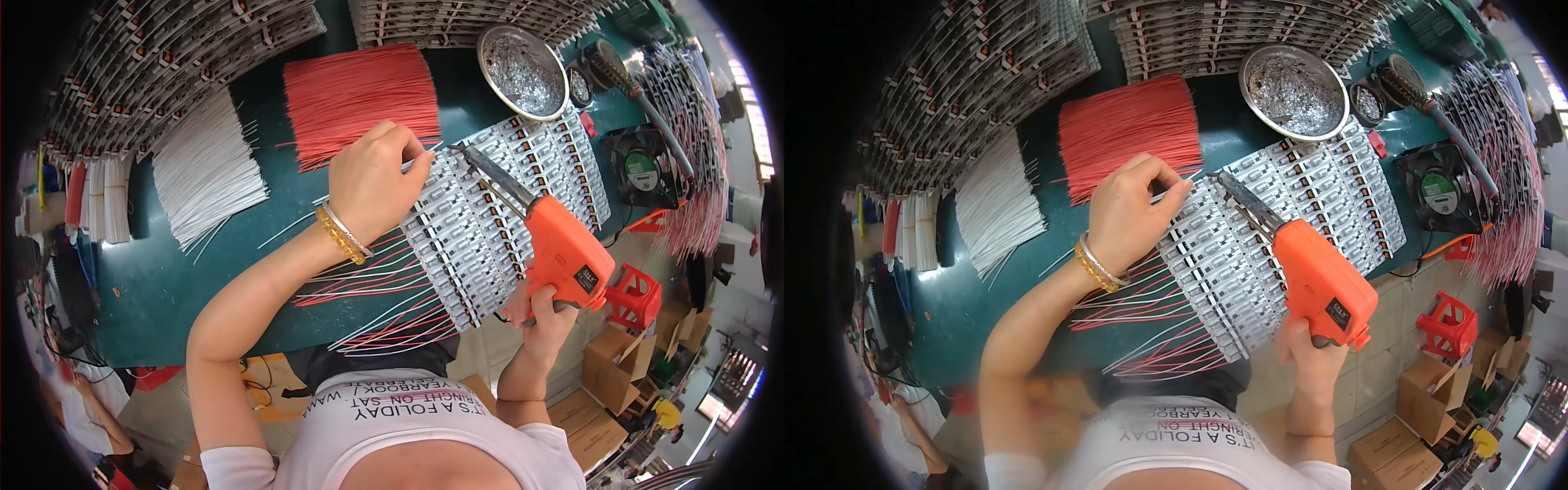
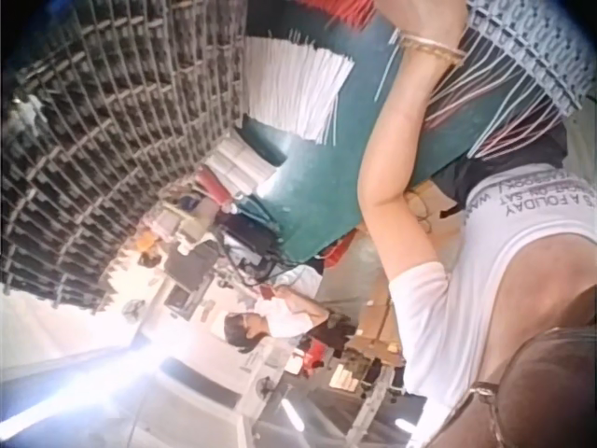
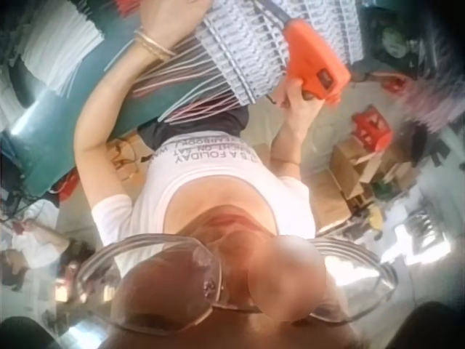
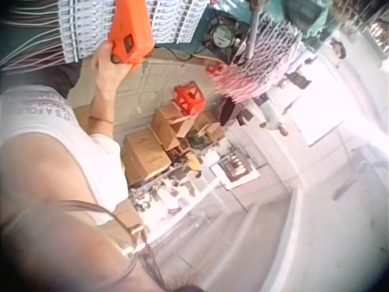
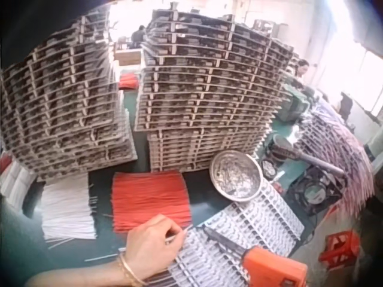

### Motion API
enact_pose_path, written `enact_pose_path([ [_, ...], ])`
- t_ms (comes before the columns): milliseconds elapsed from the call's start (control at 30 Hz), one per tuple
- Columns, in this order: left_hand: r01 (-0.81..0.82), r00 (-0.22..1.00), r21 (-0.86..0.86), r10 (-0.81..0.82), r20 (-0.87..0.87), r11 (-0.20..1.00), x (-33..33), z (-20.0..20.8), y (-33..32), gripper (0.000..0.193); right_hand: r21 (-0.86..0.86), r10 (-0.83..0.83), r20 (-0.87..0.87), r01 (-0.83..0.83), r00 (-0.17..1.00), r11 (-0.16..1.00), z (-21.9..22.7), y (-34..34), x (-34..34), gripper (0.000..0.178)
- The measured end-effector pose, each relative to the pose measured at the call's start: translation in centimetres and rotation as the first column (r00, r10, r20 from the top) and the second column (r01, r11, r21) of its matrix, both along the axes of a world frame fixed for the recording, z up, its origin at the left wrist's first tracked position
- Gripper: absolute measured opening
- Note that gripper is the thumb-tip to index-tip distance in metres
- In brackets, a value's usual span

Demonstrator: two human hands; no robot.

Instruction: The person uses a soldering iron to attach red and white wires to a grid of electronic components on a workbench. They repeatedly pick up wires, position them on the component terminals, and apply the soldering iron to secure the connections.

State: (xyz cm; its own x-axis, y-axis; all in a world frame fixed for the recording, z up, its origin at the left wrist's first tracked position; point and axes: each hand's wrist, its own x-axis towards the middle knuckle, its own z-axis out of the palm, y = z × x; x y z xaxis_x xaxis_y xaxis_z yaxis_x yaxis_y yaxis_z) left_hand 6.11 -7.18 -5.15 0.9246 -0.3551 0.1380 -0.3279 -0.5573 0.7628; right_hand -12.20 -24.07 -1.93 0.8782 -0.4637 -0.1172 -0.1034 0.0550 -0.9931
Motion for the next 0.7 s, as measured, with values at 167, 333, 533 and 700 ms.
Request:
enact_pose_path([
  [167, -0.002, 1.000, -0.008, 0.002, -0.013, 1.000, -0.1, 0.1, -0.1, 0.016, -0.055, -0.044, -0.052, 0.041, 0.998, 0.998, -0.2, 0.4, -0.1, 0.041],
  [333, -0.012, 1.000, 0.011, 0.012, -0.004, 1.000, -0.2, 0.1, -0.1, 0.016, -0.196, -0.032, 0.018, 0.035, 0.999, 0.980, -1.1, 0.1, -0.8, 0.046],
  [533, -0.011, 1.000, 0.013, 0.011, 0.010, 1.000, -0.2, 0.1, -0.2, 0.017, -0.231, -0.028, 0.037, 0.036, 0.999, 0.972, -1.9, -0.4, -1.3, 0.053],
  [700, -0.014, 0.999, -0.007, 0.015, 0.049, 1.000, -0.2, 0.0, -0.2, 0.015, -0.149, -0.077, 0.050, 0.084, 0.996, 0.985, -2.0, 0.1, -1.2, 0.057],
])
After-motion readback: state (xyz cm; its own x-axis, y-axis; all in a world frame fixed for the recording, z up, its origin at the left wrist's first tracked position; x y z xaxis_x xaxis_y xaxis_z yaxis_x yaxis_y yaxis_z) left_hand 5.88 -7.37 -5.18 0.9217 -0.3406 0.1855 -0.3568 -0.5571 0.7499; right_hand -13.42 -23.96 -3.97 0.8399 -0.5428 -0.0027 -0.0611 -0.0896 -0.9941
